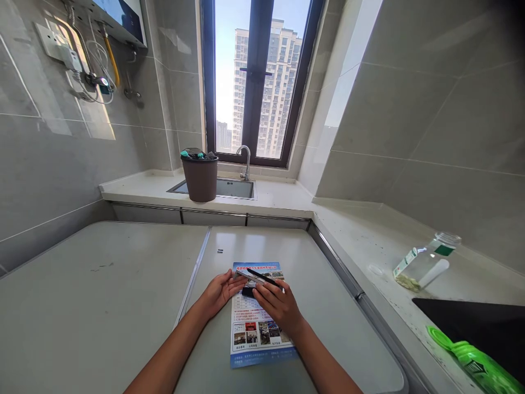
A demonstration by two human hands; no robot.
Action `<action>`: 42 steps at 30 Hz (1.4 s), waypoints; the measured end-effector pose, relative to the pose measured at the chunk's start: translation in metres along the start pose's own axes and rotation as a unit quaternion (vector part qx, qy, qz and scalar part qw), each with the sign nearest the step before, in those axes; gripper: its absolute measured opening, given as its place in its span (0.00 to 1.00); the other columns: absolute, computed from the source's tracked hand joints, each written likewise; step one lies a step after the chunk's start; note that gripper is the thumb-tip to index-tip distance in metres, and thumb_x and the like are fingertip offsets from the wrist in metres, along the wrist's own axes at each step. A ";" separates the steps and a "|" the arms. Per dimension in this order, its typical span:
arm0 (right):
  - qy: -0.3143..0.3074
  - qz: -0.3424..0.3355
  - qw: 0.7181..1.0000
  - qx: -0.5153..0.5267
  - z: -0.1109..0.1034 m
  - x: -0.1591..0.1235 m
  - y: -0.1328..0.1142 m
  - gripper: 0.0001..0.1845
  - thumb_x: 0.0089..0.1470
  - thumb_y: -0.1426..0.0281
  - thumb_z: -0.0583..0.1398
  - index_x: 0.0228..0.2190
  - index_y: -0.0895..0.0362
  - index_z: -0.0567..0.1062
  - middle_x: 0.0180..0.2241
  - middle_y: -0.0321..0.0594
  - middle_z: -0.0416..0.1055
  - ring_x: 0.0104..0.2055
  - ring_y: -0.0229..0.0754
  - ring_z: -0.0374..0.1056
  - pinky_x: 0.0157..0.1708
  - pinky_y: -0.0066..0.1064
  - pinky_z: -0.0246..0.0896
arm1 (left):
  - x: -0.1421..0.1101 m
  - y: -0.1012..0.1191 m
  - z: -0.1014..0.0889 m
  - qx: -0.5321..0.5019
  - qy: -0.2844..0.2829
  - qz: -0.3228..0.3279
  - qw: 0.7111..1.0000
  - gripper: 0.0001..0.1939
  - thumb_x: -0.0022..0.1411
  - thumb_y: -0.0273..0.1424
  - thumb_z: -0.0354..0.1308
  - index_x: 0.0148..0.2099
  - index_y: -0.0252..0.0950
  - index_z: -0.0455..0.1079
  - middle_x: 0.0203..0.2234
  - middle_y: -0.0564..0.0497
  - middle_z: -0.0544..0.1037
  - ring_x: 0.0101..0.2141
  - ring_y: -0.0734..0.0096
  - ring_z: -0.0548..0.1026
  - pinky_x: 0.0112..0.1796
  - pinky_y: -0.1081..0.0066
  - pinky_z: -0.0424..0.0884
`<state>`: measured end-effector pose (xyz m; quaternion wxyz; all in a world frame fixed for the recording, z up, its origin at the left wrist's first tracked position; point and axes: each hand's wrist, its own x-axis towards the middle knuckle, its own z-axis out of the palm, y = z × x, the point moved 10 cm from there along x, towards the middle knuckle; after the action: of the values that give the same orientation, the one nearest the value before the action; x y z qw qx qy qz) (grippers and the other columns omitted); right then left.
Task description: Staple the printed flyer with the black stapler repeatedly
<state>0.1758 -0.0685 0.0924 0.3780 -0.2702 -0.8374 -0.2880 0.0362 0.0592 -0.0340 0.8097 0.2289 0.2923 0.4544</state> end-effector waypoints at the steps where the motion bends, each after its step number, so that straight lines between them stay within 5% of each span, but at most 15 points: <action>1: 0.000 0.011 1.000 0.004 0.000 0.000 0.002 0.19 0.64 0.79 0.62 0.53 0.52 0.77 0.48 0.38 0.81 0.49 0.43 0.75 0.56 0.43 0.58 | 0.000 0.001 0.000 0.007 -0.002 0.007 1.000 0.09 0.72 0.27 0.55 0.45 0.25 0.73 0.45 0.31 0.82 0.46 0.58 0.83 0.50 0.64 0.78; 8: 0.027 0.179 0.983 0.040 -0.001 -0.013 0.045 0.28 0.61 0.84 0.55 0.55 0.47 0.75 0.47 0.38 0.81 0.47 0.46 0.73 0.51 0.45 0.59 | -0.001 0.016 -0.003 0.073 0.027 0.078 0.994 0.08 0.68 0.24 0.62 0.48 0.26 0.75 0.43 0.36 0.82 0.43 0.64 0.83 0.47 0.69 0.80; 14: 0.020 0.379 0.906 0.188 0.016 -0.037 0.088 0.16 0.57 0.76 0.62 0.46 0.50 0.79 0.44 0.40 0.80 0.47 0.49 0.73 0.48 0.43 0.66 | 0.000 0.034 -0.009 0.136 0.066 0.151 0.977 0.20 0.56 0.34 0.74 0.48 0.30 0.77 0.40 0.43 0.81 0.33 0.71 0.79 0.39 0.70 0.80; 19: -0.017 0.482 0.824 0.298 0.047 -0.058 0.098 0.16 0.49 0.72 0.68 0.42 0.53 0.81 0.42 0.41 0.81 0.44 0.49 0.77 0.45 0.40 0.72 | -0.014 0.056 0.011 0.324 0.051 0.276 0.903 0.21 0.51 0.40 0.75 0.44 0.33 0.80 0.25 0.53 0.73 0.23 0.76 0.67 0.26 0.74 0.67; 22: -0.035 0.488 0.806 0.333 0.060 -0.062 0.094 0.17 0.46 0.71 0.68 0.42 0.54 0.81 0.41 0.42 0.82 0.43 0.51 0.78 0.44 0.41 0.73 | -0.027 0.061 0.030 0.402 0.023 0.327 0.855 0.17 0.49 0.36 0.77 0.40 0.34 0.83 0.25 0.54 0.69 0.24 0.76 0.63 0.27 0.74 0.60; 27: -0.049 0.471 0.813 0.339 0.063 -0.059 0.088 0.17 0.45 0.71 0.70 0.40 0.53 0.82 0.40 0.43 0.82 0.41 0.52 0.78 0.42 0.42 0.74 | -0.030 0.052 0.041 0.460 -0.007 0.301 0.835 0.16 0.45 0.35 0.78 0.38 0.37 0.85 0.21 0.56 0.65 0.23 0.76 0.58 0.27 0.73 0.53; 34: -0.070 0.436 0.842 0.311 0.062 -0.054 0.084 0.16 0.46 0.71 0.70 0.40 0.53 0.81 0.39 0.41 0.81 0.39 0.49 0.78 0.39 0.38 0.73 | -0.028 0.042 0.050 0.535 -0.045 0.302 0.788 0.17 0.48 0.39 0.77 0.39 0.37 0.85 0.19 0.57 0.62 0.23 0.73 0.62 0.30 0.71 0.58; 42: -0.023 0.232 0.953 0.193 0.017 -0.013 0.044 0.15 0.59 0.73 0.64 0.48 0.51 0.78 0.43 0.44 0.74 0.44 0.48 0.68 0.47 0.43 0.65 | -0.032 0.013 0.064 0.556 -0.140 0.222 0.789 0.20 0.48 0.44 0.76 0.38 0.35 0.85 0.22 0.54 0.66 0.24 0.74 0.57 0.27 0.72 0.52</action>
<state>0.2046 -0.0294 0.0850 0.4598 -0.3854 -0.7998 -0.0187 0.0585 0.0308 0.0287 0.4514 0.7593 0.3194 0.3431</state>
